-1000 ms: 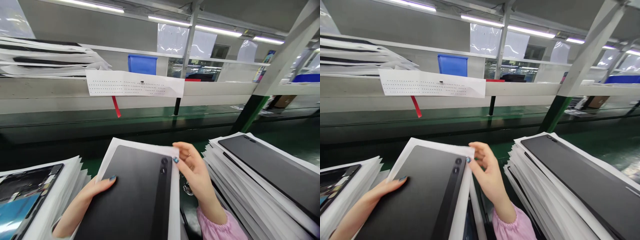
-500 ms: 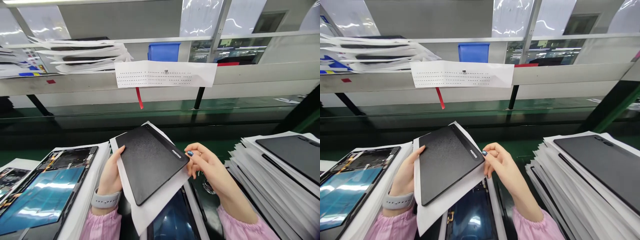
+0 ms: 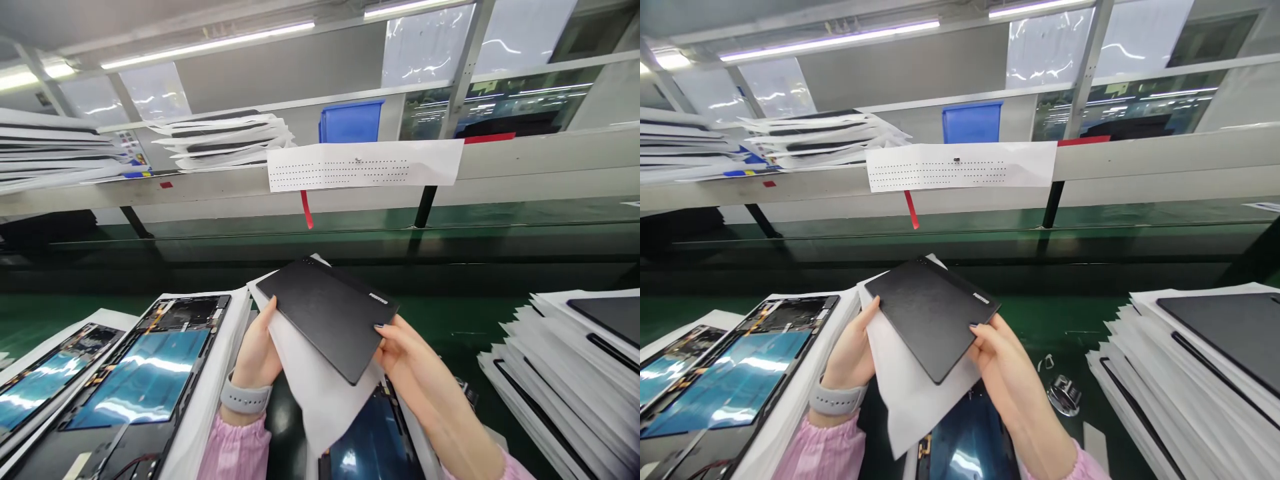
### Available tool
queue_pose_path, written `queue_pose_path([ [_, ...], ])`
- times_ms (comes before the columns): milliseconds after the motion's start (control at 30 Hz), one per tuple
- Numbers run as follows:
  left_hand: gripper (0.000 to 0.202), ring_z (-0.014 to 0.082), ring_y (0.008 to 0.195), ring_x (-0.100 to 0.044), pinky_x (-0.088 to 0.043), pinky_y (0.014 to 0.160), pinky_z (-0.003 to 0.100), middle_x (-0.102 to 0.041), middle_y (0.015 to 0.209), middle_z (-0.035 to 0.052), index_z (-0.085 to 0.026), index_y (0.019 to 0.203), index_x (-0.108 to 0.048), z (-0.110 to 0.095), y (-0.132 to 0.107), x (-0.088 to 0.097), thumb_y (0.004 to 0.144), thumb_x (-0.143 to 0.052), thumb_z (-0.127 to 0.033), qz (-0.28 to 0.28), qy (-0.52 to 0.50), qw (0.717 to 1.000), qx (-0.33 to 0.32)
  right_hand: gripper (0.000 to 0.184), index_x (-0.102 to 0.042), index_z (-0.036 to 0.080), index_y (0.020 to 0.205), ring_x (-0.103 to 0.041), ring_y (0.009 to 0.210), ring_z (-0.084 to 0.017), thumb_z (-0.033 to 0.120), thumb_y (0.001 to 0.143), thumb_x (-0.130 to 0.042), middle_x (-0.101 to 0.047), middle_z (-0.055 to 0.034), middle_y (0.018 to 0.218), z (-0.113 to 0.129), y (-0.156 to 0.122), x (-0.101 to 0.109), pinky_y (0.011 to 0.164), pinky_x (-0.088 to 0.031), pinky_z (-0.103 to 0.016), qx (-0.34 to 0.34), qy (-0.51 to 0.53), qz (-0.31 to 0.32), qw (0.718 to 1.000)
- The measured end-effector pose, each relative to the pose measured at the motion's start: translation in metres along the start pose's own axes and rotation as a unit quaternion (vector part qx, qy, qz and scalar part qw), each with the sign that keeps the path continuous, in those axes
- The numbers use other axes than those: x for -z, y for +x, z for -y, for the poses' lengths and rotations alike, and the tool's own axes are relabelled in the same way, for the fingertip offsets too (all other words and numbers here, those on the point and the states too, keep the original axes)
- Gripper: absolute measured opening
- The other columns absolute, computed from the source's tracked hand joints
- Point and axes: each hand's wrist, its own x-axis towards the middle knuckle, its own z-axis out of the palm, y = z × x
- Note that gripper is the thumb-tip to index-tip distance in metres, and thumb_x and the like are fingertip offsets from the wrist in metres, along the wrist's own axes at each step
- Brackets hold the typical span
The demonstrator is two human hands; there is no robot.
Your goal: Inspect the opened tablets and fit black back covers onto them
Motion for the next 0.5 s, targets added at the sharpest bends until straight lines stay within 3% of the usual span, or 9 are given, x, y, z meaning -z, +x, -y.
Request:
queue_pose_path([
  [167,0.049,0.0316,0.122,-0.062,-0.041,0.111,0.045,-0.073,0.121,0.0153,-0.009,0.145,-0.046,-0.003,-0.002,0.003,0.102,-0.035,-0.031,0.001,-0.013,1.000,-0.003,0.043,-0.068,0.028,0.121,-0.068,0.105,-0.028,0.034,0.078,-0.074,-0.071,-0.0068,0.121,0.019,-0.004,0.007,0.083,-0.060,-0.039,0.116,-0.073,-0.087,0.987],
  [267,0.050,0.0328,0.124,-0.060,-0.039,0.112,0.046,-0.071,0.123,0.0168,-0.008,0.145,-0.046,-0.002,-0.001,0.005,0.102,-0.033,-0.031,0.022,-0.022,1.000,0.004,0.035,-0.073,0.027,0.115,-0.069,0.105,-0.028,0.040,0.083,-0.072,-0.074,-0.0055,0.115,0.021,-0.010,0.011,0.091,-0.057,-0.041,0.188,-0.213,-0.109,0.952],
  [333,0.051,0.0332,0.124,-0.060,-0.038,0.113,0.047,-0.072,0.123,0.0167,-0.008,0.144,-0.047,0.000,0.000,0.006,0.102,-0.033,-0.035,0.040,-0.022,0.999,0.007,0.026,-0.075,0.028,0.112,-0.070,0.104,-0.026,0.033,0.088,-0.067,-0.075,-0.0038,0.112,0.017,-0.012,0.012,0.095,-0.057,-0.041,0.248,-0.349,-0.067,0.901],
  [367,0.052,0.0331,0.124,-0.060,-0.039,0.112,0.047,-0.072,0.122,0.0162,-0.008,0.143,-0.048,0.001,0.001,0.006,0.102,-0.033,-0.037,0.050,-0.021,0.999,0.006,0.025,-0.075,0.029,0.112,-0.070,0.105,-0.025,0.026,0.091,-0.062,-0.075,-0.0030,0.112,0.015,-0.013,0.012,0.096,-0.056,-0.040,0.282,-0.413,-0.016,0.866],
  [500,0.049,0.0318,0.115,-0.066,-0.046,0.107,0.047,-0.077,0.110,0.0135,-0.010,0.133,-0.059,0.002,0.001,0.003,0.102,-0.036,-0.040,0.058,-0.008,0.998,-0.010,0.047,-0.069,0.026,0.122,-0.066,0.116,-0.021,0.002,0.092,-0.043,-0.071,-0.0045,0.123,0.009,-0.016,0.004,0.102,-0.054,-0.036,0.399,-0.560,0.207,0.696],
])
